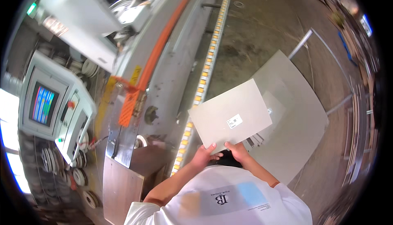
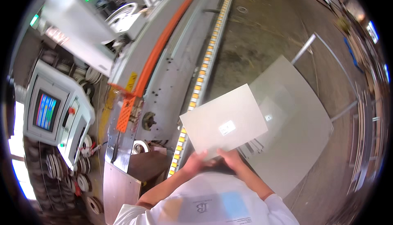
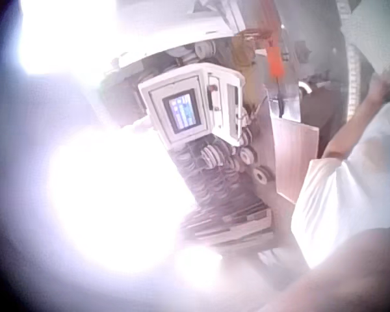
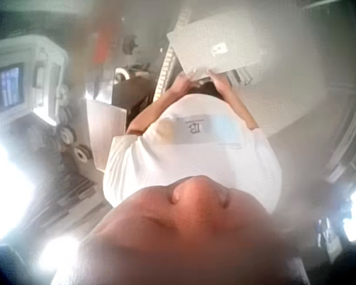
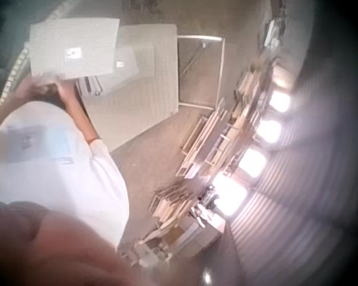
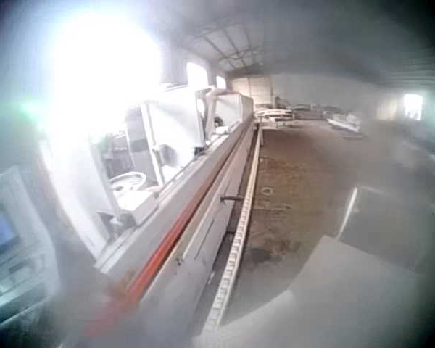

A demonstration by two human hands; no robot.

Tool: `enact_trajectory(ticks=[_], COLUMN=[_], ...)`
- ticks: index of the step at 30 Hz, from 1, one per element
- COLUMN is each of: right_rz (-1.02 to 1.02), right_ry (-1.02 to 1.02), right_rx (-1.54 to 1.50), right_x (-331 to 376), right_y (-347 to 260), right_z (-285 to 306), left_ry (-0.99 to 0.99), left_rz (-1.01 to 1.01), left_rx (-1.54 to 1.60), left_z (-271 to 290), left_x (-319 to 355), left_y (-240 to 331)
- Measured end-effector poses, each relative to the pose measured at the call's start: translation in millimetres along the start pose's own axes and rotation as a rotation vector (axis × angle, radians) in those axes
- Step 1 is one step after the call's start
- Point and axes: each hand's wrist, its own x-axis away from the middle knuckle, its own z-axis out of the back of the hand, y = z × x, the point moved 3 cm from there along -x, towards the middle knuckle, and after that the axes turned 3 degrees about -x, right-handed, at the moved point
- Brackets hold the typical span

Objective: The person operates a large industrial machine to process rectangular boards, feeding them through a conveyor belt and collecting the finished pieces. They then carry a large board across the workshop floor and place it onto a stack of similar boards.

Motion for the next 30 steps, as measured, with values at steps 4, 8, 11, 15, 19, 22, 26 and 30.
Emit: enact_trajectory(ticks=[4, 8, 11, 15, 19, 22, 26, 30], right_rz=[0.011, -0.115, -0.168, -0.157, -0.189, -0.236, -0.248, -0.179], right_ry=[-0.242, -0.526, -0.468, -0.401, -0.252, -0.193, -0.160, -0.089], right_rx=[0.293, 0.538, 0.681, 0.737, 0.786, 0.893, 0.908, 0.920], right_x=[-19.3, -38.2, -27.1, -22.0, -20.5, -11.9, -4.8, 12.1], right_y=[-7.3, 15.2, 11.6, 7.5, 26.0, 34.8, 54.3, 74.8], right_z=[-62.7, -88.5, -99.6, -78.7, -30.3, 4.2, 45.6, 86.7], left_ry=[0.237, 0.344, 0.507, 0.652, 0.745, 0.713, 0.820, 0.850], left_rz=[-0.127, -0.237, -0.314, -0.456, -0.479, -0.494, -0.531, -0.533], left_rx=[0.011, 0.053, 0.200, 0.134, 0.155, 0.635, 0.519, 0.354], left_z=[50.6, 155.9, 208.7, 290.4, 368.1, 351.1, 361.5, 361.6], left_x=[29.6, 32.8, 59.8, 76.3, 72.7, 92.3, 72.6, 40.7], left_y=[12.3, -20.4, -31.5, -53.5, -69.3, -25.7, -21.7, -9.9])
